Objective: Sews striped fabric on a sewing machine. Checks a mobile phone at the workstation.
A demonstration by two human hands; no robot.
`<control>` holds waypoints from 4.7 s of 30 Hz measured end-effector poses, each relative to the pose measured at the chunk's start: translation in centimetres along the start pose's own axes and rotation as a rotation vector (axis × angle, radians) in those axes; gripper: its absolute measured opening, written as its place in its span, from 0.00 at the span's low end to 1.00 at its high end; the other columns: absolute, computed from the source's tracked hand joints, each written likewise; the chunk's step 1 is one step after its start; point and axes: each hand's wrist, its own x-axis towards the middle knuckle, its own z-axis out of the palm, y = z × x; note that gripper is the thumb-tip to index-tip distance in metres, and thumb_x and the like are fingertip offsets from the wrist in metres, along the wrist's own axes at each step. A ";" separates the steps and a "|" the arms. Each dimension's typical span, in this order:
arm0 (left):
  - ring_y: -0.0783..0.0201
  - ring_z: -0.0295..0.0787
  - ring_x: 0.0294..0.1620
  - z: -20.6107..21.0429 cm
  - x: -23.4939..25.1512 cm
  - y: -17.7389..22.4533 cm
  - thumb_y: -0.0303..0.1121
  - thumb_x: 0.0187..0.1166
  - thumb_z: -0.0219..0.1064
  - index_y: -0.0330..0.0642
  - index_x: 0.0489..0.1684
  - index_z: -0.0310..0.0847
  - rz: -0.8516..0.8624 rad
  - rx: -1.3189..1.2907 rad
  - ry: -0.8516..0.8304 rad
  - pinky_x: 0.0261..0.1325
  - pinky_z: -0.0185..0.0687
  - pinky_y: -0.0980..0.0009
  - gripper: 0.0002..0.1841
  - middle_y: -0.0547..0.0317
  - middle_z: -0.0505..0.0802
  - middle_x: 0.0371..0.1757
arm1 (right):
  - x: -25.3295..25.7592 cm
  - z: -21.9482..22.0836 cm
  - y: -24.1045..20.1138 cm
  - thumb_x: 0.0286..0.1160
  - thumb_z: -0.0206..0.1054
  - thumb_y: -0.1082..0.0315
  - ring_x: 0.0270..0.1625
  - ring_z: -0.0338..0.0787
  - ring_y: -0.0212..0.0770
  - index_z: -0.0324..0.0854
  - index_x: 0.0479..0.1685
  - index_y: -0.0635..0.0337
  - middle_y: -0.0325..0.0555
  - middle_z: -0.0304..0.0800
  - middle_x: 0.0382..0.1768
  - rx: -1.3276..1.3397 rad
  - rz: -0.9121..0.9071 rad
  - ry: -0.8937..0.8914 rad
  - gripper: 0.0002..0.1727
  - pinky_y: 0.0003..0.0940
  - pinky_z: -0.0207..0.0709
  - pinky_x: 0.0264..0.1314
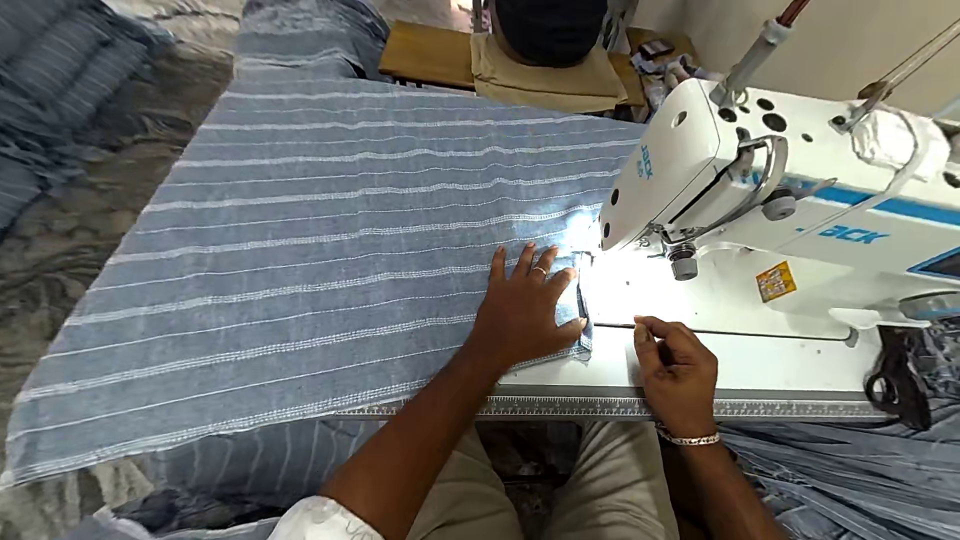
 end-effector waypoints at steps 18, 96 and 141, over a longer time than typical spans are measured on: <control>0.42 0.43 0.97 0.6 3.3 1.7 0.73 0.72 0.48 0.60 0.91 0.66 0.007 0.018 -0.021 0.87 0.22 0.22 0.46 0.53 0.60 0.96 | 0.2 0.6 0.0 0.83 0.65 0.63 0.22 0.76 0.26 0.92 0.54 0.52 0.36 0.86 0.35 -0.112 0.032 -0.038 0.12 0.23 0.71 0.20; 0.46 0.44 0.97 -0.2 2.4 1.9 0.81 0.56 0.61 0.50 0.96 0.53 0.009 0.017 -0.045 0.89 0.25 0.26 0.64 0.60 0.60 0.96 | 7.7 3.9 -4.4 0.70 0.79 0.58 0.42 0.94 0.48 0.78 0.64 0.60 0.45 0.95 0.39 -0.150 0.393 -0.189 0.26 0.55 0.86 0.47; 0.53 0.91 0.61 9.4 -52.9 -4.5 0.53 0.78 0.70 0.36 0.80 0.73 -1.257 -0.634 -0.057 0.64 0.89 0.54 0.36 0.43 0.87 0.69 | 5.5 1.1 -1.1 0.89 0.53 0.65 0.18 0.69 0.16 0.80 0.56 0.47 0.23 0.74 0.25 0.382 0.262 -0.591 0.10 0.13 0.66 0.18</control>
